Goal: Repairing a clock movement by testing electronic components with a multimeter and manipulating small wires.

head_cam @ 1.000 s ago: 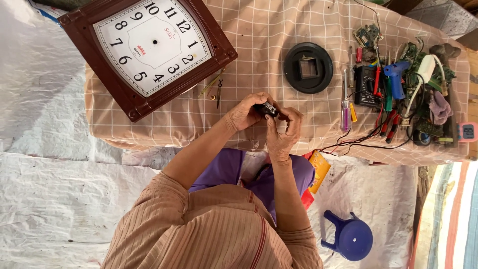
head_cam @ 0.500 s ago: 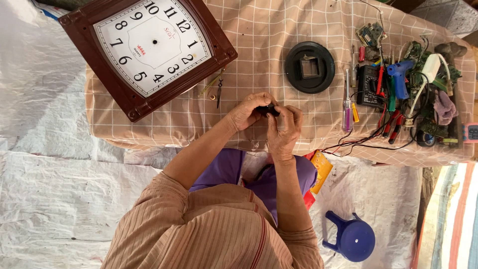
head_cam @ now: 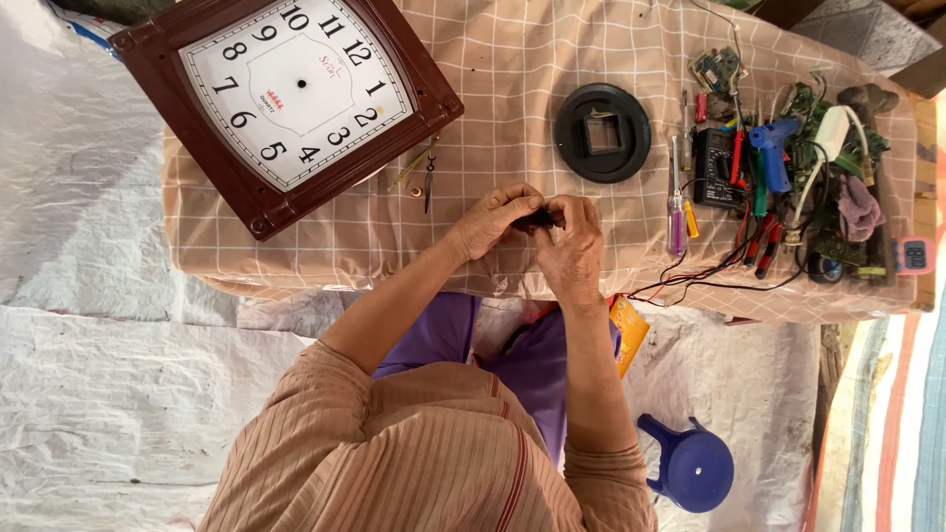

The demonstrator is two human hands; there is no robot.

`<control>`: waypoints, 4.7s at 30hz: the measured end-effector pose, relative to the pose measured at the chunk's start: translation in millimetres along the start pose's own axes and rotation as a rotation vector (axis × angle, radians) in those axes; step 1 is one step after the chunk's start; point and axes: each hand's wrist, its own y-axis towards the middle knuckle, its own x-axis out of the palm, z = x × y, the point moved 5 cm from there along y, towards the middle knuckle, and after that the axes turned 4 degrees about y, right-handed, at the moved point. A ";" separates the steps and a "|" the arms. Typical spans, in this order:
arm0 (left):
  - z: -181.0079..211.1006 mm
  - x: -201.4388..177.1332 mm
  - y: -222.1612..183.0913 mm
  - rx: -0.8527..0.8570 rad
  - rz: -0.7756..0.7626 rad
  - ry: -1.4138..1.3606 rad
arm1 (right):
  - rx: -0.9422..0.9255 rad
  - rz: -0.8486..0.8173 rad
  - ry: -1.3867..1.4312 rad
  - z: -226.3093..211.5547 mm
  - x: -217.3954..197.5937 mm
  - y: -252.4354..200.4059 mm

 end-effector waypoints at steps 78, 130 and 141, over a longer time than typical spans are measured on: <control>2.2 -62.3 33.7 0.180 -0.052 0.169 | 0.281 -0.017 0.437 10.1 56.0 4.3; 25.2 -43.9 16.3 0.447 0.393 0.645 | 0.019 0.070 -0.292 24.7 66.8 -6.1; 26.4 -40.7 12.2 0.512 0.365 0.615 | -0.055 0.155 -0.316 16.6 73.8 -7.8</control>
